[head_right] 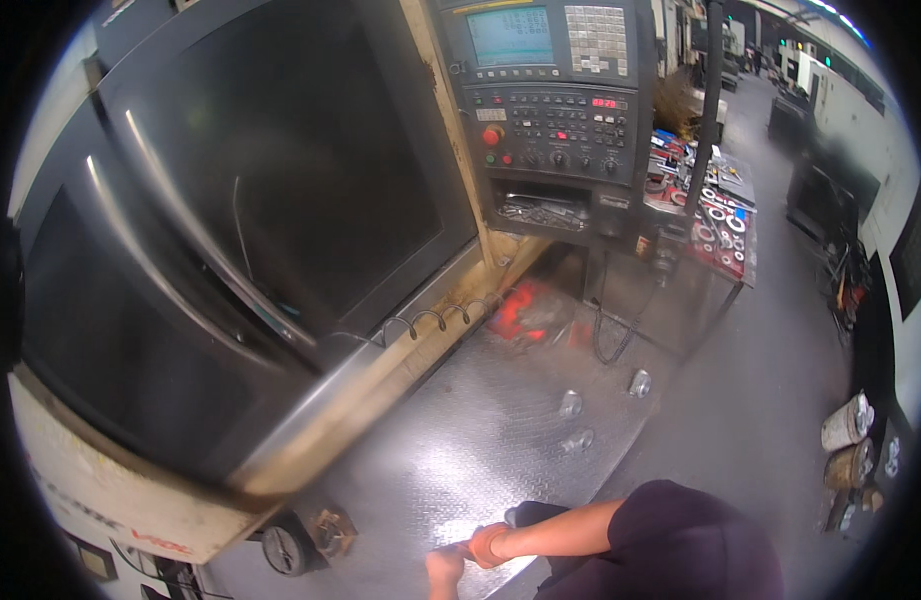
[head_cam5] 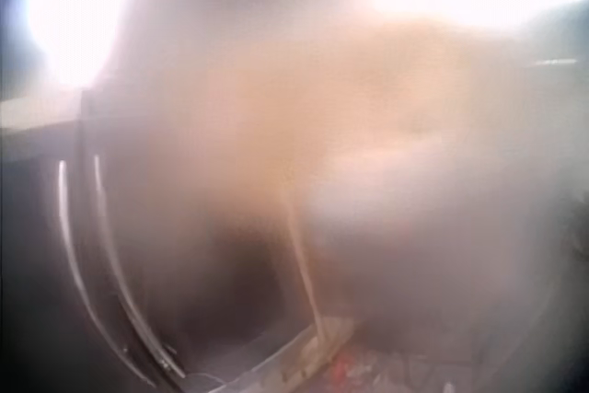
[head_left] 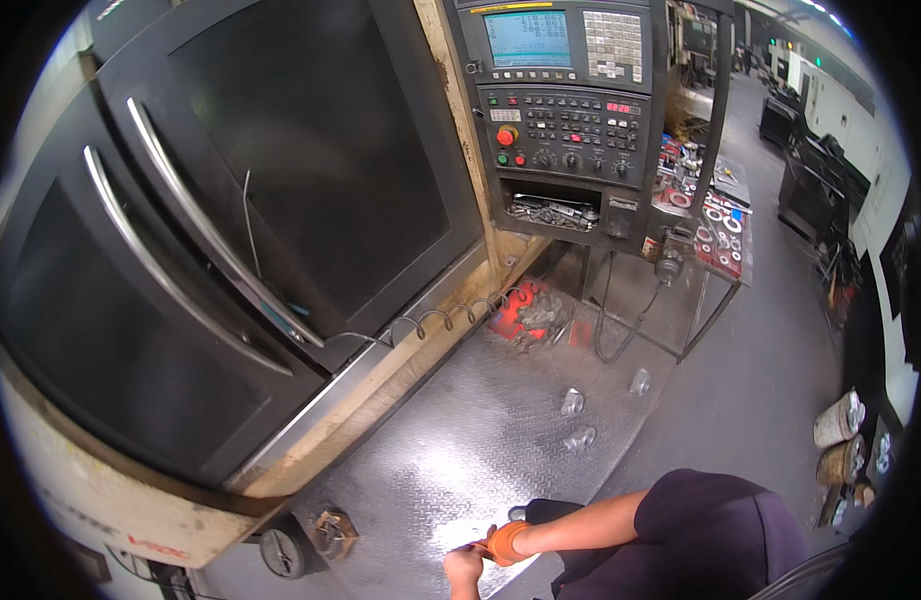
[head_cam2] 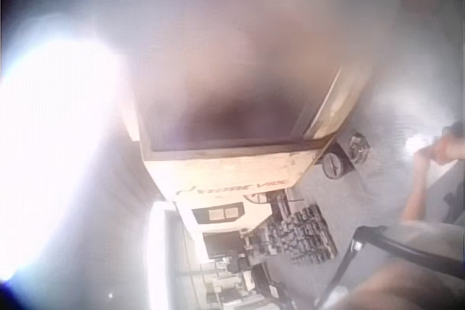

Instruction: The person operates a CNC lathe, removes a metal part from the chuck, and places it on a nearby surface. They then walk to a bin of metal parts, pick up several pieces, and inspect them by hand.

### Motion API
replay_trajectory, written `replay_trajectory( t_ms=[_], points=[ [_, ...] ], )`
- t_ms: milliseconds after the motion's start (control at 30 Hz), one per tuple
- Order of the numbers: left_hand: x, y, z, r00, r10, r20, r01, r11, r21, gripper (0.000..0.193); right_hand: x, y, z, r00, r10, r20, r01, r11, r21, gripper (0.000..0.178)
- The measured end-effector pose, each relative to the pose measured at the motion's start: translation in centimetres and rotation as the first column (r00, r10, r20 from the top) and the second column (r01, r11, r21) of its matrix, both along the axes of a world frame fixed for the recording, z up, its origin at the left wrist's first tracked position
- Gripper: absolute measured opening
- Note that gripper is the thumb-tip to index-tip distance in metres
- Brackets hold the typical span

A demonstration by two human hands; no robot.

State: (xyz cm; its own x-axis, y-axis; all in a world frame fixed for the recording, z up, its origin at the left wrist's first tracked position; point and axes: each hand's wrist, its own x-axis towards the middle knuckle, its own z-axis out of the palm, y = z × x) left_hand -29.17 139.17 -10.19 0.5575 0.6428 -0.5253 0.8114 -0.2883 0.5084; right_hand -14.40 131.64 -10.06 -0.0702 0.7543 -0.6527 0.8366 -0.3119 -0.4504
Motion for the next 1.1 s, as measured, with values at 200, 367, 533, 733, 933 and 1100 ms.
replay_trajectory(
  t_ms=[200,367,533,733,933,1100],
  points=[
    [6.0,8.0,14.4,0.385,0.801,0.459,-0.405,0.594,-0.695,0.021,1.3,8.5,13.4,0.994,0.051,-0.097,-0.029,0.975,0.221,0.026],
    [2.1,10.1,9.5,0.609,0.394,0.689,-0.32,0.916,-0.241,0.049,0.9,13.4,16.2,0.991,0.063,0.118,-0.097,0.947,0.305,0.027],
    [-7.1,21.1,19.1,0.065,0.69,0.721,-0.8,0.468,-0.376,0.036,-9.5,27.1,15.3,0.588,0.735,0.337,-0.804,0.487,0.341,0.03],
    [-17.1,18.1,15.8,-0.345,0.684,0.643,-0.878,0.007,-0.48,0.019,-18.8,24.1,26.6,0.903,0.327,-0.278,-0.318,0.945,0.077,0.036],
    [-21.8,21.1,14.3,0.043,0.527,0.849,-0.979,0.192,-0.069,0.033,-24.1,30.9,26.6,0.844,0.536,0.019,-0.446,0.681,0.58,0.045],
    [-26.9,21.9,22.3,0.182,0.596,0.782,-0.866,0.473,-0.159,0.029,-27.6,31.4,28.7,0.663,0.733,0.152,-0.656,0.472,0.589,0.046]
  ],
)
